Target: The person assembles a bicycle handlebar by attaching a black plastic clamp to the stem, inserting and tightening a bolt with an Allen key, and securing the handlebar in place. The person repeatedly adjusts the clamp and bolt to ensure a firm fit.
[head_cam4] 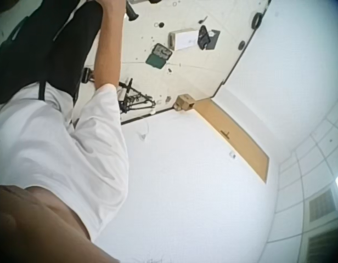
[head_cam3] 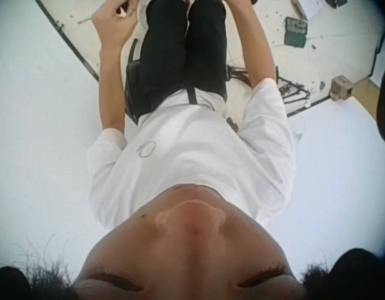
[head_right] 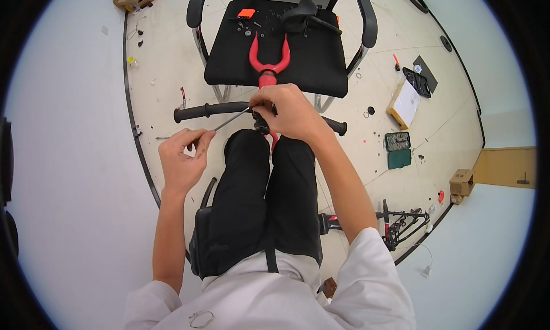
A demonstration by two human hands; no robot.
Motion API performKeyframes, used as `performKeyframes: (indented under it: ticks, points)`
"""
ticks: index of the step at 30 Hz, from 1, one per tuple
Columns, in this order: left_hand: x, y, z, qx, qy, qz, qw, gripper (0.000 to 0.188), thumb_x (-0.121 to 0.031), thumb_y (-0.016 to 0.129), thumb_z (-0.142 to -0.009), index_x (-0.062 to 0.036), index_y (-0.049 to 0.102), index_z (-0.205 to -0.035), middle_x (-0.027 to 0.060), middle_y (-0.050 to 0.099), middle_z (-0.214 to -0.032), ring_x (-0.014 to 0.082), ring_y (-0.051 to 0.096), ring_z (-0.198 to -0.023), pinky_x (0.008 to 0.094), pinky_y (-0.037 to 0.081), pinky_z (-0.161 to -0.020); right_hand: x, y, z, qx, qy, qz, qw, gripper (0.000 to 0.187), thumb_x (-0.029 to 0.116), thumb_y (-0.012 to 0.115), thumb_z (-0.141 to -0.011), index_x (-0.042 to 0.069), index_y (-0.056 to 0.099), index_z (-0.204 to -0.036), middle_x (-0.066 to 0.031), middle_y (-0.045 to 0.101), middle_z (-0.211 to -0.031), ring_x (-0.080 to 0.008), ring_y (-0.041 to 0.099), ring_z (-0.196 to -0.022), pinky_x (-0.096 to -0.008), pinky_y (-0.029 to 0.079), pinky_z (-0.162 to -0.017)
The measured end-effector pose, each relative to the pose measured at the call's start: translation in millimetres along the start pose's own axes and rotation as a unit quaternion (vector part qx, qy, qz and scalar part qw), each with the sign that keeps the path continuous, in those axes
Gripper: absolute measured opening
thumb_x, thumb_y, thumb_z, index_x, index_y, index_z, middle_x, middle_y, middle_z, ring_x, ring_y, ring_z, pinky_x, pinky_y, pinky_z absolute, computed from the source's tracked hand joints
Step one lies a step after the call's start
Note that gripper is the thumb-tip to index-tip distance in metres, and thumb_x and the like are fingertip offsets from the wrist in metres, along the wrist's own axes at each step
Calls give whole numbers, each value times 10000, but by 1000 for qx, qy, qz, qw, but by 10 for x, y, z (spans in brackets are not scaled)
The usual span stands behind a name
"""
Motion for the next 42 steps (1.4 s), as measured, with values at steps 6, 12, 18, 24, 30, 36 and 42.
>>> performKeyframes:
  ticks: [6, 12, 18, 24, 30, 36, 42]
  points:
    - [-172, 125, 192, 18, 4, 12, 1000, 65, -22, 789, -797, 5, 731, -804, 75, 611, -617, 133, 533, -524, 272, 415, -518, -59, 4, 20, -5, -20, -19, 1000, 150, -50, 708, -813, -2, 728, -954, -108, 727, -827, -199, 677, -701, -298, 537, -667]
    - [-419, 222, 205, 1, 67, -3, 998, 86, 3, 788, -780, -7, 704, -763, 58, 582, -593, 133, 530, -499, 255, 405, -492, -75, -3, 2, -2, -37, -19, 999, 145, -57, 721, -805, -5, 727, -940, -98, 710, -875, -211, 678, -737, -298, 540, -669]
    - [-189, 94, 100, 8, 36, -26, 999, 51, -15, 765, -816, -4, 717, -805, 70, 607, -630, 161, 552, -533, 273, 429, -527, -73, -17, 36, -13, -55, -25, 998, 112, -26, 736, -789, -19, 705, -896, -98, 653, -896, -262, 649, -798, -352, 532, -678]
    - [382, 105, -405, 61, -33, -11, 998, 102, -68, 735, -870, 22, 741, -920, 79, 688, -724, 133, 608, -611, 261, 474, -601, -124, 37, 114, -41, -46, -16, 998, 114, -9, 761, -804, -14, 716, -908, -84, 658, -972, -219, 664, -805, -311, 537, -690]
    - [372, 716, -1118, 118, -73, 94, 986, 206, -149, 759, -841, 22, 756, -956, 135, 726, -756, 201, 701, -680, 295, 532, -670, -97, 79, 165, -91, -37, -3, 995, 114, 5, 765, -757, 6, 690, -842, -90, 644, -907, -287, 636, -877, -379, 526, -761]
    - [73, 988, -1326, 135, -51, -35, 989, 260, -192, 783, -812, 35, 762, -938, 170, 752, -835, 232, 733, -744, 328, 562, -722, -70, 97, 245, -157, -50, 19, 986, 116, 14, 766, -755, -13, 683, -833, -104, 652, -925, -266, 648, -862, -353, 529, -746]
    - [147, 1267, -1288, 219, -61, -32, 973, 290, -207, 766, -787, 57, 758, -907, 172, 740, -774, 229, 717, -673, 327, 559, -684, -70, 119, 273, -206, -52, 38, 976, 125, 13, 774, -741, -18, 691, -829, -99, 662, -969, -267, 655, -899, -353, 528, -745]
Point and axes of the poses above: each hand's wrist, its own z-axis away from the middle knuckle, its own y-axis out of the palm, x = y × z, the point moved 7 cm from there along -z, towards the middle knuckle
